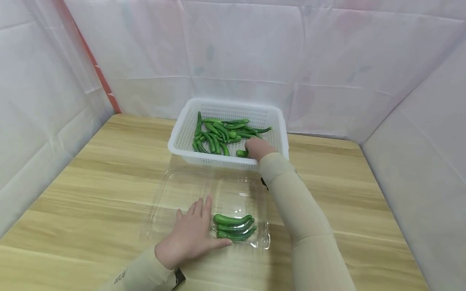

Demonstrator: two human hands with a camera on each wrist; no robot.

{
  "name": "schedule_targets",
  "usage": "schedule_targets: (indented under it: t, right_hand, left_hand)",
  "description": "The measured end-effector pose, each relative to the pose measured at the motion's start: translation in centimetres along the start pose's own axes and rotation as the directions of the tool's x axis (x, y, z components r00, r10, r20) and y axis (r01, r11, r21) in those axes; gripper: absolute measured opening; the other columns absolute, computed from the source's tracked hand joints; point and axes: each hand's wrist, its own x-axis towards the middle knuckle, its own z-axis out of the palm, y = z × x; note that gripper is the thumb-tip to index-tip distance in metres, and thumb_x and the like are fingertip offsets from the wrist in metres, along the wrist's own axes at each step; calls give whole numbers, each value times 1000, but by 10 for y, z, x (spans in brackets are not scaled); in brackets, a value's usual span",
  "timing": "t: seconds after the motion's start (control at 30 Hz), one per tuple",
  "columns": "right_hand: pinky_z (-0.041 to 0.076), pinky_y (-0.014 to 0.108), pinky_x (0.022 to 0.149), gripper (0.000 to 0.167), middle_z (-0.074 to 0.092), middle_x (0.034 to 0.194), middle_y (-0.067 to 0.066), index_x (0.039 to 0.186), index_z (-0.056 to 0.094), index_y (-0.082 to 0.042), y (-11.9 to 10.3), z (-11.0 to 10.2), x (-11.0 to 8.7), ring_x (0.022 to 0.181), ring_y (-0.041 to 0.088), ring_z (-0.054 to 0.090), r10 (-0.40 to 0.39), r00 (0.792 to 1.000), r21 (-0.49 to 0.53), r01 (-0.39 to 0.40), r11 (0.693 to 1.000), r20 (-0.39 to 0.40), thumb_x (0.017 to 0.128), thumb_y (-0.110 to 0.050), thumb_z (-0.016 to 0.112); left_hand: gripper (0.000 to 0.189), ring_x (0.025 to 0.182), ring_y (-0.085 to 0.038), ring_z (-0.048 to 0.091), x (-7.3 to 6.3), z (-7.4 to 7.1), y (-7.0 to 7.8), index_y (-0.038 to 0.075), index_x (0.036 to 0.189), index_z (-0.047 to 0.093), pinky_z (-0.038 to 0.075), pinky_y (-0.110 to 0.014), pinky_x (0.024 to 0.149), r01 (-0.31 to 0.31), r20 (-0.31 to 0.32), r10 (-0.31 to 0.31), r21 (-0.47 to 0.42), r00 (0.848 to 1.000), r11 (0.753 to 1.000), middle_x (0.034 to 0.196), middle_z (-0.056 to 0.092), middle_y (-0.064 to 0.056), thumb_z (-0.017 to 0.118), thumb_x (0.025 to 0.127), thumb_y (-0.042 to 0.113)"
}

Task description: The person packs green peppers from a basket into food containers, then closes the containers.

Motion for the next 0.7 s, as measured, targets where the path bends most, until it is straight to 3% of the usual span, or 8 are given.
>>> schedule_targets:
  t: [0.17,0.33,0.7]
  right_hand:
    - [46,43,84,19,66,100,10,102,68,-5,2,-1,1,92,26,60,-7,999,20,8,1000,-34,91,-18,61]
    - [45,41,76,11,65,88,11,89,64,-3,4,-4,-1,80,25,58,-42,995,62,48,997,-91,93,-11,56]
    - [45,40,71,11,58,80,9,89,58,1,5,-13,-20,75,24,54,-174,964,134,203,970,-200,94,-8,53]
  left_hand:
    - [124,129,-39,34,-1,0,1,3,148,16,24,-69,94,9,4,-9,2,1000,1000,143,31,-26,47,63,87]
    - [124,130,-39,33,0,0,2,3,149,15,23,-69,95,6,11,-6,9,1000,1000,144,29,-26,44,63,88]
    - [124,130,-39,33,0,-2,2,3,149,15,23,-68,96,6,21,-6,33,1000,999,144,30,-26,42,63,88]
